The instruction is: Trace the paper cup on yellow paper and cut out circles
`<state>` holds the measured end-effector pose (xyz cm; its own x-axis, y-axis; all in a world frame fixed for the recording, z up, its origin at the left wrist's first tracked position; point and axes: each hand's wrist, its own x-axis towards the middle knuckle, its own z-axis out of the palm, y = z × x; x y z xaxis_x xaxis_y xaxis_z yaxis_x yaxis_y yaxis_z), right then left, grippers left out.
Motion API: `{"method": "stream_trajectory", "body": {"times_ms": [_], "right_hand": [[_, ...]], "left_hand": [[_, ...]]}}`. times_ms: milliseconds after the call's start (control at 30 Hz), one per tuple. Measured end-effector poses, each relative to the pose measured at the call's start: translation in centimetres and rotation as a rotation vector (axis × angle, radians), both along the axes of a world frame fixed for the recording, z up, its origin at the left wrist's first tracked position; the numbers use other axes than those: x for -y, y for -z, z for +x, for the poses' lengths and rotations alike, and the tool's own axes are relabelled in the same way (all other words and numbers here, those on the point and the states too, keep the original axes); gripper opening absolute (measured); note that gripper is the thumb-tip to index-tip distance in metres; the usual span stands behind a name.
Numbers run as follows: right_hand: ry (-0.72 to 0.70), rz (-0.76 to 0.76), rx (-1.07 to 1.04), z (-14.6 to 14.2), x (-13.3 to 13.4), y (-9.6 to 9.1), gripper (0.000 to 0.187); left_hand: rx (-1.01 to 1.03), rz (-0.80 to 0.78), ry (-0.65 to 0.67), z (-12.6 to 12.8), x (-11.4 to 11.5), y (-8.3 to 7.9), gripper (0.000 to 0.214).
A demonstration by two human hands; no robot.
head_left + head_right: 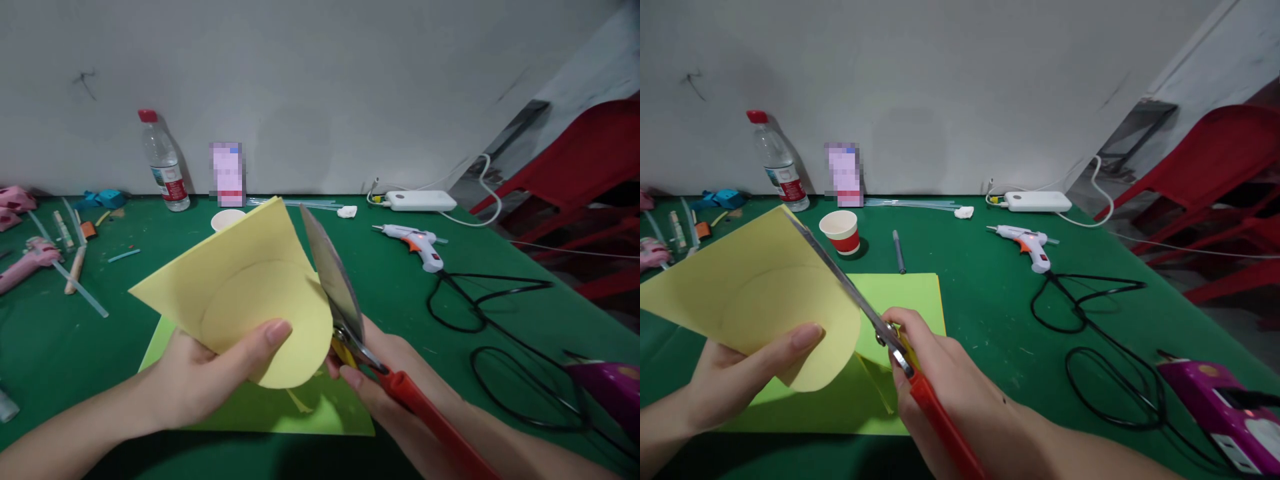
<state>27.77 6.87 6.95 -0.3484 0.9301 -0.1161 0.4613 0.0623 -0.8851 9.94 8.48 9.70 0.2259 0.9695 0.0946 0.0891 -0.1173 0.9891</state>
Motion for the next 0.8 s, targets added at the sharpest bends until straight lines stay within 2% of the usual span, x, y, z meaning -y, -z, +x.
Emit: {"method": "stream_trajectory", "body": {"times_ms": [233, 467, 567, 667, 800], "right_hand": [[0.002, -0.057, 0.039, 0.1, 0.0, 0.4, 0.031], [0.010, -0.085, 0.045, 0.0, -0.1, 0.5, 0.033], [0.005, -0.082, 0.033, 0.0, -0.1, 0.3, 0.034], [0.008, -0.077, 0.022, -0.1, 0.0, 0.2, 0.033], [0.057, -0.014, 0.015, -0.2, -0.1, 0.2, 0.028]], "left_hand": [[-0.107, 0.083, 0.162, -1.1, -0.9, 0.1, 0.005], [-0.024, -0.036, 0.047, -0.4, -0.5, 0.2, 0.014], [-0.028, -0.059, 0.123, -0.5, -0.7, 0.1, 0.019], [-0.008, -0.072, 0.208, -1.0, -0.9, 0.1, 0.015], [0.103, -0.049, 0.219, -1.1, -1.3, 0.4, 0.023]]}}
